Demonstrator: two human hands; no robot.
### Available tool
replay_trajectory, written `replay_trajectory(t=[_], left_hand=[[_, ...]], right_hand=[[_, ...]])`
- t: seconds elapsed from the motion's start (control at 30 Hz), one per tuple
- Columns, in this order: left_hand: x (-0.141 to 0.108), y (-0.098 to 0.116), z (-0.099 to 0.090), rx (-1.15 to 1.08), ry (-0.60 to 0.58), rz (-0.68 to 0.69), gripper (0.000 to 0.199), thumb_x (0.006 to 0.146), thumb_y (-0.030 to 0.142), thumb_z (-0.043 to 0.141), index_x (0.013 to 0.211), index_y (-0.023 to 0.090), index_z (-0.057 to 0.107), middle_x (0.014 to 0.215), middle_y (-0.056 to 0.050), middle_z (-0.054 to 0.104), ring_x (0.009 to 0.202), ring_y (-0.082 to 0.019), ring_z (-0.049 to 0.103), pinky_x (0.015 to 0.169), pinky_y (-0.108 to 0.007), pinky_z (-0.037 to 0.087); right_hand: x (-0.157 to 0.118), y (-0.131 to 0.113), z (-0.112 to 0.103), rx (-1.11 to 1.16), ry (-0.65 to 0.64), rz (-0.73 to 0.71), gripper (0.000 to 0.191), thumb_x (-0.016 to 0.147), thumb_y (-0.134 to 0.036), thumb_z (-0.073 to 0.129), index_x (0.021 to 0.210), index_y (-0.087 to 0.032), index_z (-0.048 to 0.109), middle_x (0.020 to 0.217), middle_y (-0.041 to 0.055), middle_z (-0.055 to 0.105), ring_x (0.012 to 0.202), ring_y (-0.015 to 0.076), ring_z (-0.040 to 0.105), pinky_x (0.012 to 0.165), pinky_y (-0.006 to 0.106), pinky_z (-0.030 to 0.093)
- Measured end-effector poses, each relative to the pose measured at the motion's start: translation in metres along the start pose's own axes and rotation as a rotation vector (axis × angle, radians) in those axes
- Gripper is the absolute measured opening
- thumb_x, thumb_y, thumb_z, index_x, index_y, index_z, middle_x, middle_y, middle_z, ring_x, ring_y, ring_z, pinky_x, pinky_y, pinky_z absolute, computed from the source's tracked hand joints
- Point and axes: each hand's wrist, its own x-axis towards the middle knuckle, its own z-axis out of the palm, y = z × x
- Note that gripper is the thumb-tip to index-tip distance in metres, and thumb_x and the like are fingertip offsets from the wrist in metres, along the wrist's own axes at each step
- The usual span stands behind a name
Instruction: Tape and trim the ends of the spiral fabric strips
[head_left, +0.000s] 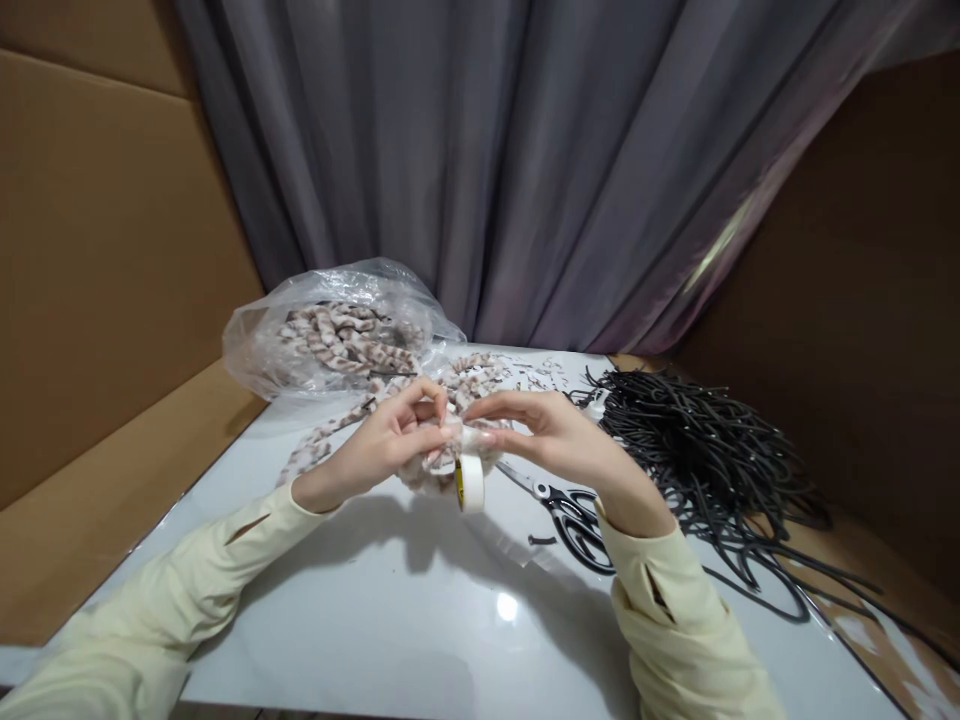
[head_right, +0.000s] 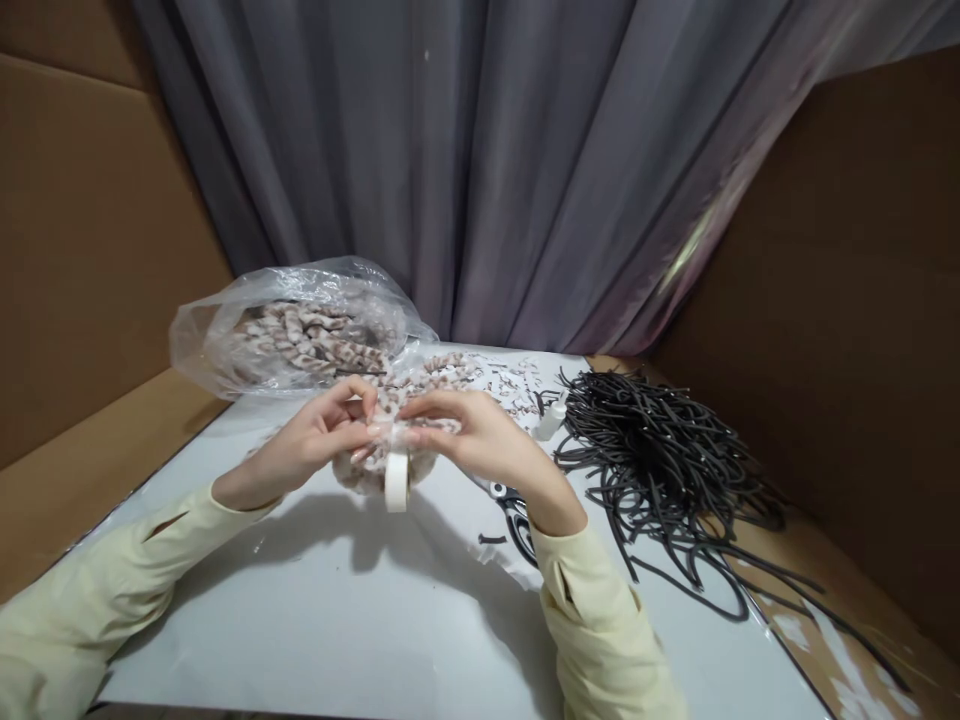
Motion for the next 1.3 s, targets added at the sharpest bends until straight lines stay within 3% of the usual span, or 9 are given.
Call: replay_trajectory(t=[0.13,0.37,0.43,0.6,0.7,0.87,0.97,1.13,1.3], left_hand=[[-0.003,0.004,0.003,0.050,-0.009,0.007,0.025,0.078,0.033,0.060,0.081,0.020,0.039,0.062,0.007,0.050,0.048,-0.007,0.049,0.044,-0.016,0.037],[-0.007,-0.001,0.002,0.264,-0.099,0.105,0.012,0.085,0.028,0.050,0.082,0.019,0.043,0.067,0.005,0.048,0.058,-0.008,0.050,0.054,-0.020,0.039],[-0.007,-0.001,0.003,0.326,-0.099,0.115,0.011,0.085,0.028,0.050,0.082,0.018,0.044,0.070,0.003,0.048,0.061,-0.008,0.049,0.055,-0.020,0.038],[-0.007,0.002,0.008,0.249,-0.107,0.093,0.011,0.084,0.027,0.050,0.080,0.018,0.045,0.074,0.003,0.046,0.063,-0.007,0.046,0.057,-0.019,0.038],[-0.005,0.003,0.010,0.108,-0.113,0.013,0.013,0.081,0.027,0.053,0.082,0.019,0.044,0.069,0.004,0.048,0.059,-0.007,0.047,0.055,-0.019,0.039],[0.008,-0.006,0.002,-0.171,-0.174,-0.301,0.016,0.083,0.033,0.048,0.089,0.018,0.044,0.060,-0.001,0.061,0.048,-0.012,0.056,0.048,-0.022,0.042],[0.015,-0.013,-0.006,-0.311,-0.323,-0.429,0.025,0.081,0.029,0.050,0.102,0.016,0.047,0.064,-0.006,0.066,0.050,-0.016,0.062,0.048,-0.023,0.045],[0.018,-0.022,-0.010,-0.252,-0.568,-0.517,0.038,0.076,0.030,0.061,0.111,0.017,0.052,0.075,-0.008,0.069,0.051,-0.014,0.064,0.043,-0.018,0.041],[0.016,-0.018,-0.005,-0.013,-0.375,-0.360,0.036,0.071,0.027,0.063,0.105,0.015,0.059,0.078,-0.008,0.070,0.049,-0.013,0.061,0.036,-0.016,0.035]], right_hand=[[0.000,-0.002,0.006,-0.106,-0.005,0.056,0.015,0.076,-0.028,0.065,0.085,-0.017,0.068,0.085,0.0047,0.071,0.079,0.0185,0.064,0.072,0.028,0.047],[-0.004,-0.003,0.012,-0.263,-0.024,-0.003,0.008,0.075,-0.023,0.065,0.076,-0.016,0.063,0.063,0.0008,0.061,0.058,0.0125,0.054,0.054,0.022,0.038],[-0.007,-0.003,0.014,-0.373,-0.037,-0.050,0.004,0.077,-0.018,0.061,0.074,-0.015,0.062,0.062,0.0000,0.058,0.056,0.0112,0.051,0.054,0.022,0.035],[-0.014,-0.005,0.025,-0.682,-0.038,-0.144,0.020,0.081,-0.002,0.045,0.075,-0.015,0.059,0.074,0.0034,0.056,0.065,0.0129,0.051,0.065,0.025,0.035],[-0.015,-0.006,0.031,-0.891,-0.019,-0.138,0.022,0.075,0.005,0.044,0.075,-0.014,0.055,0.072,0.0034,0.054,0.063,0.0140,0.047,0.067,0.028,0.032],[-0.013,-0.006,0.031,-0.998,0.062,-0.181,0.020,0.080,0.000,0.042,0.076,-0.014,0.055,0.074,0.0044,0.054,0.064,0.0159,0.046,0.068,0.029,0.028],[-0.014,-0.009,0.030,-0.987,0.091,-0.202,0.019,0.084,-0.004,0.040,0.078,-0.014,0.055,0.075,0.0051,0.055,0.064,0.0167,0.046,0.067,0.029,0.028],[-0.015,-0.013,0.032,-0.986,0.085,-0.211,0.019,0.080,-0.002,0.041,0.077,-0.014,0.056,0.072,0.0050,0.055,0.063,0.0169,0.045,0.066,0.029,0.027],[-0.014,-0.012,0.033,-0.979,0.030,-0.250,0.024,0.070,0.005,0.040,0.071,-0.015,0.055,0.068,0.0036,0.053,0.061,0.0156,0.043,0.066,0.028,0.026]])
